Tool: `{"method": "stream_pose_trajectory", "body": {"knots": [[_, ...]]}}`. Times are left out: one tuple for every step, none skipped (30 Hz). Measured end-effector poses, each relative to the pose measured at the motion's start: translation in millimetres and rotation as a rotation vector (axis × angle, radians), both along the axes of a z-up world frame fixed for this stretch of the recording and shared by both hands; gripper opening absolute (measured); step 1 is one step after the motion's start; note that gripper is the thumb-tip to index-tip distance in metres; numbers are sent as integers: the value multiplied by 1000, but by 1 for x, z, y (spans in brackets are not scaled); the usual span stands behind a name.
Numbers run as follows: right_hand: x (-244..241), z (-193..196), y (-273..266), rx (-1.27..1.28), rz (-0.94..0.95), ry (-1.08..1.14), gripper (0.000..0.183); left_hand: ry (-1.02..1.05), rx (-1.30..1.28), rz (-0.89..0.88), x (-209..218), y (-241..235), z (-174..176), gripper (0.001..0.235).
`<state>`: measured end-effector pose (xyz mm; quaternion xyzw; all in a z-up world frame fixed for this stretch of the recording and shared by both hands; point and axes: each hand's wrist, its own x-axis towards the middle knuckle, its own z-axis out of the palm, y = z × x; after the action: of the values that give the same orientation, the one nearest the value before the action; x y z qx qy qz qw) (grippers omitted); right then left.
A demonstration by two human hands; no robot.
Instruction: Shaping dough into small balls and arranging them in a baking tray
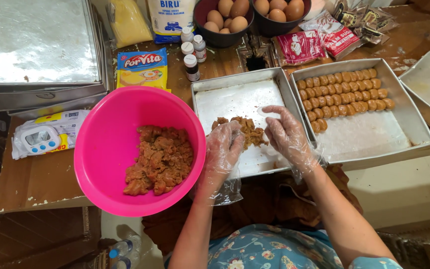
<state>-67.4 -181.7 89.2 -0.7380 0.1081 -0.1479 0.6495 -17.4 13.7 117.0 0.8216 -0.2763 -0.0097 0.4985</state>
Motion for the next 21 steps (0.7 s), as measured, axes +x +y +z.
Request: {"method": "stream_pose_trajectory", "body": {"knots": [[2,-13,-7,0,-2,-1,26,-1,0,-2,0,-1,-2,21],[3,-25,-14,-147,-24,24,19,6,1,-4,1,-1,-3,22],[5,-37,-21,-295,-44,48,43,12,0,-4,1,-2,-5,22],[6,-41,-24,-295,-44,46,43,10,0,-3,2,-3,-6,22],[6,-44,-27,-234,-58,61,47,13,9,4,2,-3,-8,22],[6,-48,-30,-172,-72,76,52,16,17,11,2,-4,-9,22],[5,-31,-22,-172,-72,75,52,15,18,10,2,-3,-8,22],[4,-14,-14,-112,-40,22,32,24,7,9,1,-2,-6,21],[3,3,-6,-51,-10,-30,17,32,-3,6,1,-1,-5,21],[2,10,-3,-50,-12,-31,17,31,-2,4,1,-2,-6,21],[0,16,0,26,-19,-70,15,22,5,9,1,-2,-7,21],[-2,22,4,103,-26,-110,15,13,11,15,1,-2,-8,21],[-3,13,-1,102,-28,-109,15,14,11,13,1,-2,-7,21],[-4,5,-6,107,-89,-85,24,9,14,7,2,-2,-6,22],[-4,-4,-10,113,-149,-60,38,5,17,4,2,-2,-5,22],[1,-16,-16,113,-149,-59,38,6,17,4,2,-2,-4,22],[5,-28,-20,176,-279,-44,50,8,25,7,1,-2,-5,22],[9,-41,-25,239,-408,-28,63,11,33,10,1,-2,-5,21],[8,-37,-26,239,-409,-29,63,10,34,9,1,-4,-9,21],[7,-33,-27,252,-288,-74,29,25,4,6,1,-5,-13,21],[6,-29,-27,264,-166,-119,22,40,-26,4,2,-6,-17,21]]}}
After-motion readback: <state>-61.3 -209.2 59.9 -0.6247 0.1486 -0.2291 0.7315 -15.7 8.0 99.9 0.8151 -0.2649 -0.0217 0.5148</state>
